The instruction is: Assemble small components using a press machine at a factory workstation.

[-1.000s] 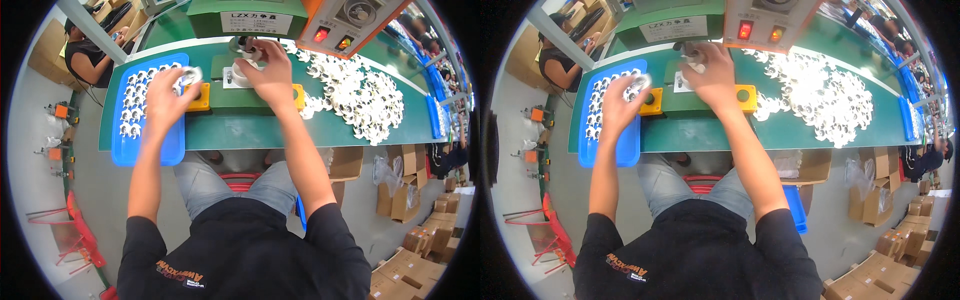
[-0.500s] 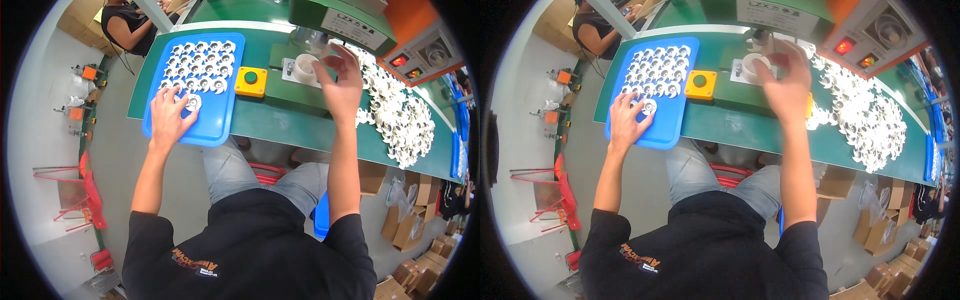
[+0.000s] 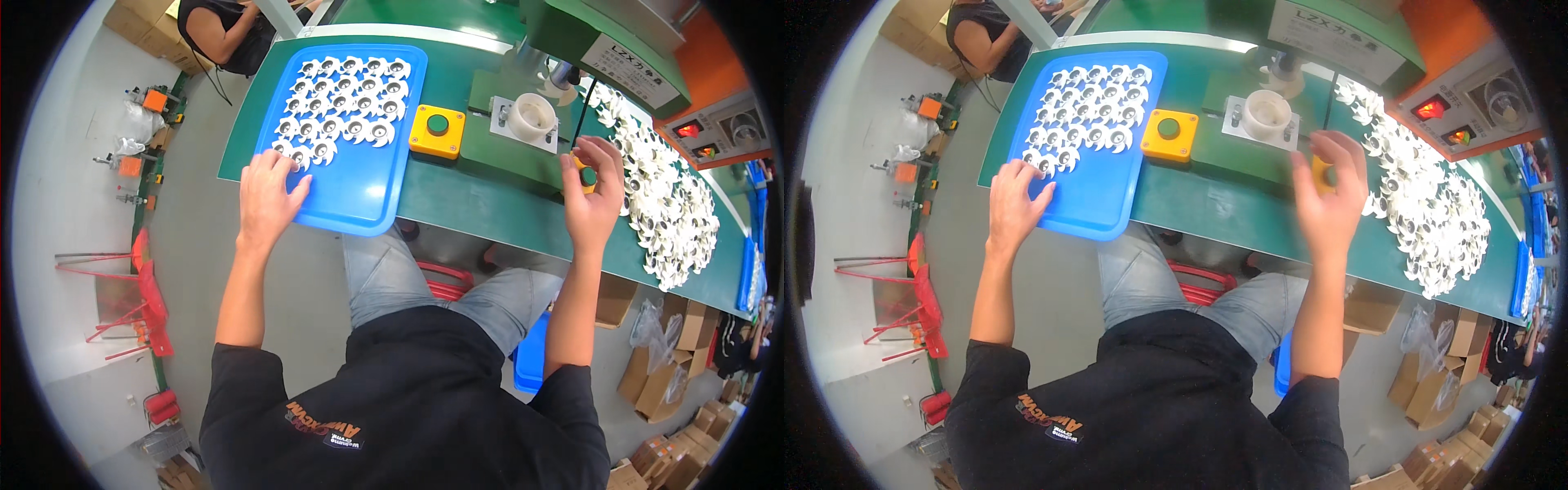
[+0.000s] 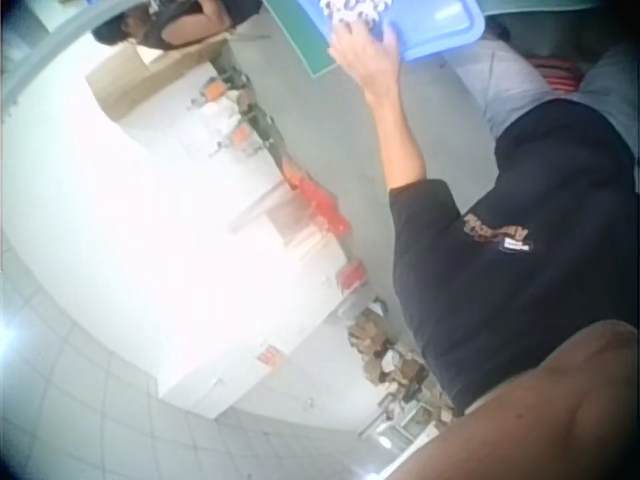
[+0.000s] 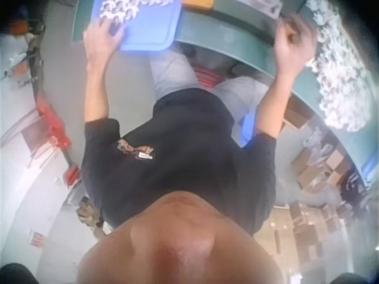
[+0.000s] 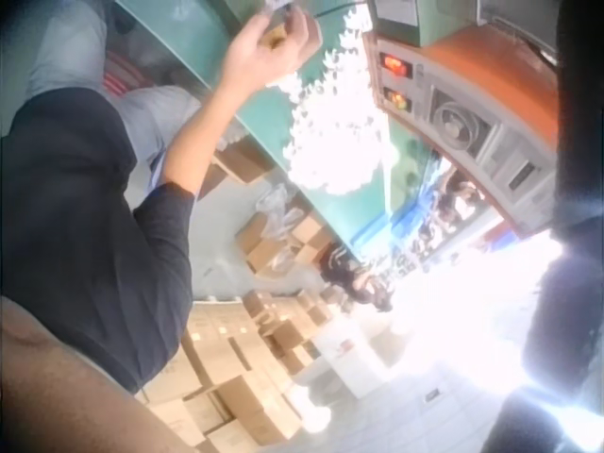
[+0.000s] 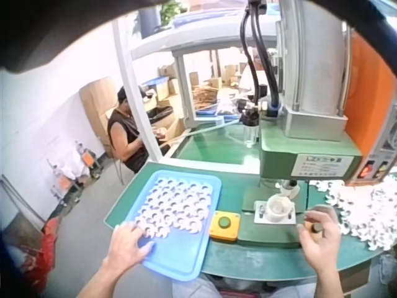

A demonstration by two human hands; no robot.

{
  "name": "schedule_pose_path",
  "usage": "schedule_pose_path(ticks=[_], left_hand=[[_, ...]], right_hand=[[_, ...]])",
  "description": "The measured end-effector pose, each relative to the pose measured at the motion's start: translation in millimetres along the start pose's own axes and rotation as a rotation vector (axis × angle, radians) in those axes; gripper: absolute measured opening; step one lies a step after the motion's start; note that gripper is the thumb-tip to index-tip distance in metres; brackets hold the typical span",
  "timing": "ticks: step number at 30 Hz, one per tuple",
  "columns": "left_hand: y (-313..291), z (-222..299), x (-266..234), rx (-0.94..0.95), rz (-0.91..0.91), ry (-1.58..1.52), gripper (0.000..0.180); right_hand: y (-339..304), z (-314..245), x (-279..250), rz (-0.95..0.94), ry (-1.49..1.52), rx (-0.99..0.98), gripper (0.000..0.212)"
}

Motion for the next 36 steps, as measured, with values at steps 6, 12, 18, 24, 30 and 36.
schedule_pose_path(ticks=[6,12,18,24,30,36], left_hand=[[1,-7,12,0.080,0.048,-0.047,0.014],[5,-8,15,0.060,0.106,-0.022,0.014],[27,61,16,0.159,0.130,-0.371,0.028],[47,148,30,0.396,0.117,-0.494,0.046],[47,164,29,0.413,0.185,-0.451,0.051],[49,175,28,0.438,0.146,-0.407,0.048]], right_hand=[[-4,15,-17,0.022,-0.055,0.031,0.021],[-10,20,-40,0.059,-0.328,-0.165,0.020],[-27,31,-50,-0.055,-0.433,-0.251,0.031],[-34,25,-38,-0.080,-0.449,-0.271,0.041],[-35,27,-40,-0.042,-0.432,-0.244,0.040],[-30,28,-45,-0.062,-0.430,-0.216,0.043]])
Point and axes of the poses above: each hand's wrist, its own y-axis towards the middle knuckle, its own x-axis out of the palm, z = x × y, the point moved 6 cm from there along y, towards the middle knuckle, and after that the axes turned 15 degrees about z, right-handed, at the moved point
